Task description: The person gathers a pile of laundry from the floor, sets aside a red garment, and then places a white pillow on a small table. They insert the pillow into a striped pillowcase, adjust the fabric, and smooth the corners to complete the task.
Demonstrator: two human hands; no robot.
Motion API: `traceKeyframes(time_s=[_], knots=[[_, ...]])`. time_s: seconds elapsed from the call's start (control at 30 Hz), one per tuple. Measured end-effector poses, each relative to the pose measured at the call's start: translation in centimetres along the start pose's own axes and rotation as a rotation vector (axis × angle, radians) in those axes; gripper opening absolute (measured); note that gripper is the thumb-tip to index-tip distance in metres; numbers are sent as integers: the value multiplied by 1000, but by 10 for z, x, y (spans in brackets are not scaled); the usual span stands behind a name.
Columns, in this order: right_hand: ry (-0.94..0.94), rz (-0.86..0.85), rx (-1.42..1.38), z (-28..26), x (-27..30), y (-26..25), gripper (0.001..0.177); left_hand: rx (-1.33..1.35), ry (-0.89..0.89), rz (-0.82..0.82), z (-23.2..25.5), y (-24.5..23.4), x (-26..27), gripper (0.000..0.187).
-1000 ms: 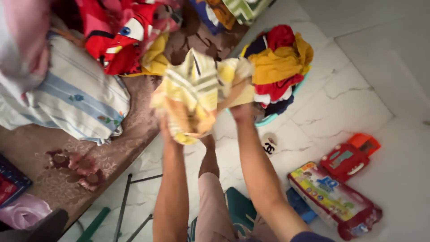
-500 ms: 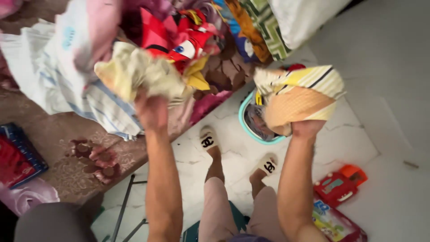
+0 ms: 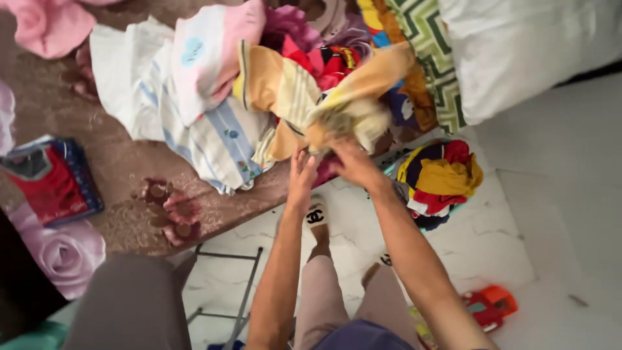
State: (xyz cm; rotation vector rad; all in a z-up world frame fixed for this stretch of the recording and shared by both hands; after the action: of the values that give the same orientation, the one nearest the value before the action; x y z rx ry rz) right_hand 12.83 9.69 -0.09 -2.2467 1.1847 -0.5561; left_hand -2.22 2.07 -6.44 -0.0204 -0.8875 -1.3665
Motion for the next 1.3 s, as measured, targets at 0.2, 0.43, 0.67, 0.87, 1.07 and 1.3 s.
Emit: traceKeyframes(time_s=[0.2, 0.43, 0.67, 0.87, 1.07, 1.3], knots=[[331, -162, -353, 95, 59, 107, 46, 55, 12, 125, -19, -60, -2, 84], [732, -117, -657, 147, 108, 116, 58, -51, -101, 209, -40, -73, -35, 78], [1045, 98, -883, 204, 46, 50, 103, -705, 274, 279, 2, -67, -122, 81], [1078, -100, -878, 281, -45, 21, 130, -802, 49, 660, 27, -128, -221, 128], [1105, -222, -1266, 336, -108, 65, 112, -461, -217, 395, -20, -98, -300, 96], [1060, -258, -1619, 301, -98, 143, 95, -47, -120, 483, -91, -47, -272, 69]])
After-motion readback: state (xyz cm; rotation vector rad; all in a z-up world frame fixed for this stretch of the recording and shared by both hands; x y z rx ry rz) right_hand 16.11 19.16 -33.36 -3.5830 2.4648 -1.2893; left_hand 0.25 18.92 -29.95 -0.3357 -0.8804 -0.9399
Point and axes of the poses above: each hand's wrist, its own x-axis away from the middle knuckle, its own y-axis out of the palm, z = x × y, the point moved 8 cm from there along -x, towards the middle knuckle, and after that the axes turned 7 degrees about -z, right-handed, at the moved point
